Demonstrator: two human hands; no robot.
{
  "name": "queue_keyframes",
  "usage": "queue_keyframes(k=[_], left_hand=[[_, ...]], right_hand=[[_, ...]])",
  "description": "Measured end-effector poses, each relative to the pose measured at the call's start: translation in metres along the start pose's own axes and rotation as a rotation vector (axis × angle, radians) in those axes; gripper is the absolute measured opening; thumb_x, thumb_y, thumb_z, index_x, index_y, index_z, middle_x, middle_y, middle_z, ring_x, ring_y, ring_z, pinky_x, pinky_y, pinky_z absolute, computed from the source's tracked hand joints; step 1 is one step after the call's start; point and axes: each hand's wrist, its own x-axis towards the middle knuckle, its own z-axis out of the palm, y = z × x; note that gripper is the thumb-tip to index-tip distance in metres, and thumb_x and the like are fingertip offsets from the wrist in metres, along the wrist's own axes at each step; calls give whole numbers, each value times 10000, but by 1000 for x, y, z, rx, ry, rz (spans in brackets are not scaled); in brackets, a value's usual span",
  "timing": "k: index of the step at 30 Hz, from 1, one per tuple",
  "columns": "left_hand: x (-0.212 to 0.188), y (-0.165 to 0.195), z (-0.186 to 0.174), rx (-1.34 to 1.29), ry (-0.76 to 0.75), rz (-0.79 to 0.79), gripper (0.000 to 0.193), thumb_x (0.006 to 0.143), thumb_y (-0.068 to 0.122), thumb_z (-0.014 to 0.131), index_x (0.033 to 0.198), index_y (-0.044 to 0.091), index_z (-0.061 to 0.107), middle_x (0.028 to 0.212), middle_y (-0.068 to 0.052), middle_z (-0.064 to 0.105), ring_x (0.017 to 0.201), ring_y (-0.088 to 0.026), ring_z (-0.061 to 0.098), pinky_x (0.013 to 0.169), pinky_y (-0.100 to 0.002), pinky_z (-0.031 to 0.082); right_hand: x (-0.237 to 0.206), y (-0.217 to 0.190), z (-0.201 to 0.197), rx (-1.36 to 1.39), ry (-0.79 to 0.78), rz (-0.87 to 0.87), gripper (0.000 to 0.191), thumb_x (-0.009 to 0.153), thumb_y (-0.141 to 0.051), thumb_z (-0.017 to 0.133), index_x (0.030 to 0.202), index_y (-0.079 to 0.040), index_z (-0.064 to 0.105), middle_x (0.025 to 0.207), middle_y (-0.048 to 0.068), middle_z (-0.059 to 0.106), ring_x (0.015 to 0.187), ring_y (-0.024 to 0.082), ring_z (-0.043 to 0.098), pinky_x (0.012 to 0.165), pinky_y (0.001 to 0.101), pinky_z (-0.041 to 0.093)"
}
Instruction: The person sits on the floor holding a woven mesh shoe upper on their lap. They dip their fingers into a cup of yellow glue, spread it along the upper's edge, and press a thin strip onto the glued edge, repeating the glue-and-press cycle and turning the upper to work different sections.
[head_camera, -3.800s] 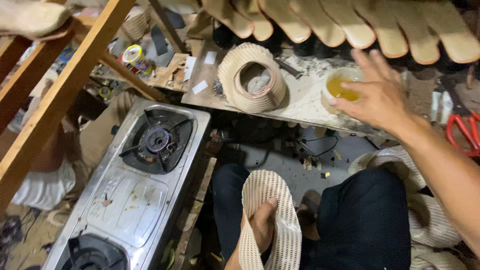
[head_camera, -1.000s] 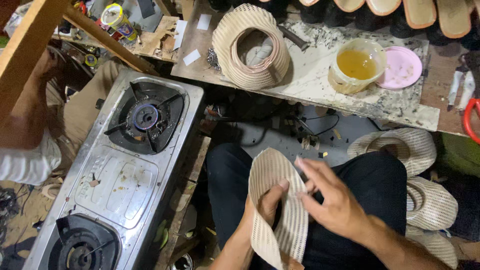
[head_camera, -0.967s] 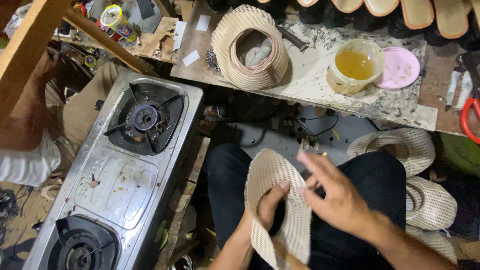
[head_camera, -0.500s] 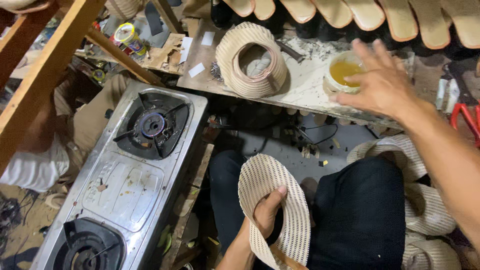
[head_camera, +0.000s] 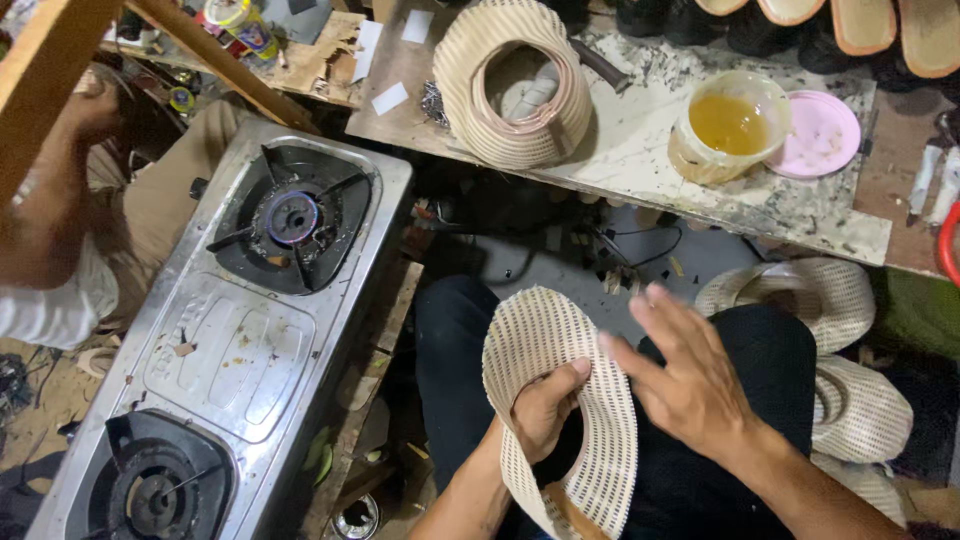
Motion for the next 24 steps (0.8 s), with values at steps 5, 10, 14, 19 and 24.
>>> queue_keyframes(k=[5,10,14,19,24], left_hand=[[-1,-3,6,39,8,-66,168,926,145,687,1053,36,684,902,-29,675,767,-118,606,686,-261,501],[-2,1,9,90,53,4,190,925,153,676,1055,14,684,897,-40,666,765,-130,603,678,-278,493],[-3,7,7,177,113,46,203,959,170,646,1054,-5,685,907,-35,664,792,-121,598,712,-273,501],[-1,14,8,136,66,68,180,952,152,626,1050,9,674,912,-45,673,806,-136,620,736,-289,522],[-6,19,14,298,52,110,202,1005,167,644,1035,-32,663,885,-50,620,770,-143,549,672,-307,464]], right_hand=[[-9,8,4,12,128,47,514,837,2,698,1306,-207,687,1590,168,320,1470,429,392,1180,539,421],[-11,6,5,-54,-61,183,494,769,-13,700,1225,-202,703,1554,201,366,1417,437,422,1110,536,426],[-15,-3,8,121,101,98,485,848,-10,687,1300,-187,677,1539,194,401,1416,405,471,1149,503,452],[-18,-6,13,25,78,151,519,777,39,663,1252,-168,696,1507,261,412,1382,463,460,1132,546,429],[-19,-4,8,20,-5,127,526,802,52,679,1264,-202,697,1478,205,456,1391,445,471,1098,510,436]])
